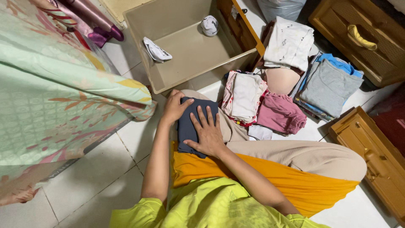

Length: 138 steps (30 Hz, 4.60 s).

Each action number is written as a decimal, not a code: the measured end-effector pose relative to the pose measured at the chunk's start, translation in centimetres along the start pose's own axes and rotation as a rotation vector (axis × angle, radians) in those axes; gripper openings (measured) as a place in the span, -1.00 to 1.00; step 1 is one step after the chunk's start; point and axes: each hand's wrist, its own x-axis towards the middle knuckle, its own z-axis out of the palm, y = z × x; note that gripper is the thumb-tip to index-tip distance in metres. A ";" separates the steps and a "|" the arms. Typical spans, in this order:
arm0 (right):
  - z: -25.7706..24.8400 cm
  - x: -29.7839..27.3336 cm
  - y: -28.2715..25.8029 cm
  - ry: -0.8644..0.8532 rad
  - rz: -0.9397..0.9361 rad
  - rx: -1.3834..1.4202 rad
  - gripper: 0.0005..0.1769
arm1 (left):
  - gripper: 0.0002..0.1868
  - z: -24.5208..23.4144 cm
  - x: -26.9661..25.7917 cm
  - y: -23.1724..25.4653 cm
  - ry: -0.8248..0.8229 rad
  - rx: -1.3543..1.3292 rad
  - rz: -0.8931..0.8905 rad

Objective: The person folds a gray shirt, a pair of dark blue shorts, a pair of white socks, and a pink garment by hand, then places them into an open drawer.

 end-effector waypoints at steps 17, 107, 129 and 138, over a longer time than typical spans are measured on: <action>-0.7 -5.9 -0.1 -0.146 -0.362 0.232 -0.36 | -0.25 -1.7 -4.4 6.5 0.009 0.205 -0.329; -12.4 9.4 35.5 0.718 0.418 0.205 -0.64 | -0.70 19.6 15.9 21.6 -0.163 -0.247 0.478; -6.9 15.2 14.6 0.342 -0.016 0.185 -0.77 | -0.50 0.8 25.5 -12.5 0.491 -0.566 -0.826; -8.1 16.8 14.1 0.208 0.123 0.196 -0.77 | -0.55 0.9 26.2 -11.2 0.379 -0.366 -0.654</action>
